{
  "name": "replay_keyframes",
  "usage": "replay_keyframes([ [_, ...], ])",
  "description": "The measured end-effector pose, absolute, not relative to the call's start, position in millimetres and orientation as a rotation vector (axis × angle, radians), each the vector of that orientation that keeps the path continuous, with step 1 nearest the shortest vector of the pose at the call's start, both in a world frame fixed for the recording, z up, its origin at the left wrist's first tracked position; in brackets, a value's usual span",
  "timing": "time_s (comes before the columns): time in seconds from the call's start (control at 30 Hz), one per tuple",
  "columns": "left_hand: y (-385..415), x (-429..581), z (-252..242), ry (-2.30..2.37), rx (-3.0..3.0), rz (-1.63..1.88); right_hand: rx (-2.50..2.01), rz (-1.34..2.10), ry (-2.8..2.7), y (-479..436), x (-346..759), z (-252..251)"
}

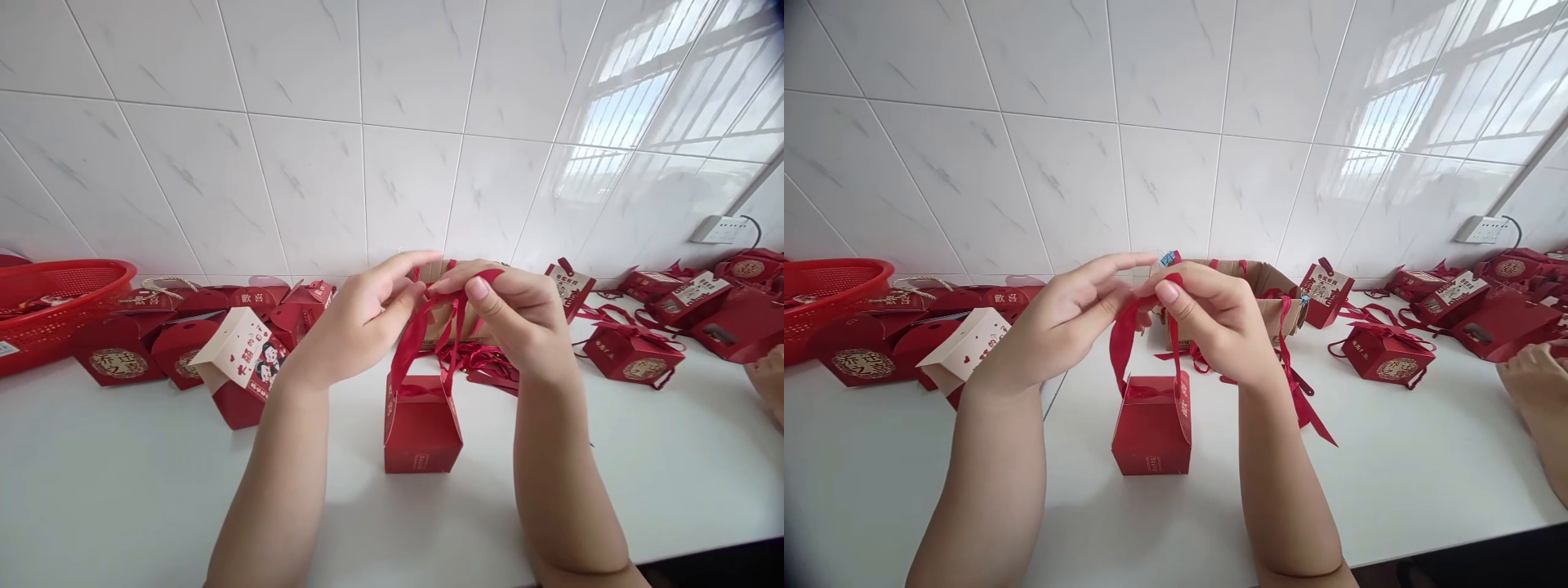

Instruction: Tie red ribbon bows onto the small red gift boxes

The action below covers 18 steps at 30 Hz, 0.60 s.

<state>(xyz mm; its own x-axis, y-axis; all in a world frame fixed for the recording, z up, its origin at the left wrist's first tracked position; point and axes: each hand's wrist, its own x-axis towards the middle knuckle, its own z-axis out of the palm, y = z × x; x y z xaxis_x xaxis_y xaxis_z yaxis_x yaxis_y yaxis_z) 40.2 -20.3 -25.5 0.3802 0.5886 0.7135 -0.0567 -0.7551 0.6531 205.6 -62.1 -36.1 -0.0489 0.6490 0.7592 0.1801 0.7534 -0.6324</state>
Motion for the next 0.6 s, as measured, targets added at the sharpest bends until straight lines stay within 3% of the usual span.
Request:
replay_keyframes([
  [0.1,-19,40,-23,0.426,2.165,1.127,-0.644,0.451,-1.618,-61,205,-37],
  [0.6,-10,25,-16,0.646,1.777,1.352,-0.681,0.485,-1.644,-66,214,-40],
])
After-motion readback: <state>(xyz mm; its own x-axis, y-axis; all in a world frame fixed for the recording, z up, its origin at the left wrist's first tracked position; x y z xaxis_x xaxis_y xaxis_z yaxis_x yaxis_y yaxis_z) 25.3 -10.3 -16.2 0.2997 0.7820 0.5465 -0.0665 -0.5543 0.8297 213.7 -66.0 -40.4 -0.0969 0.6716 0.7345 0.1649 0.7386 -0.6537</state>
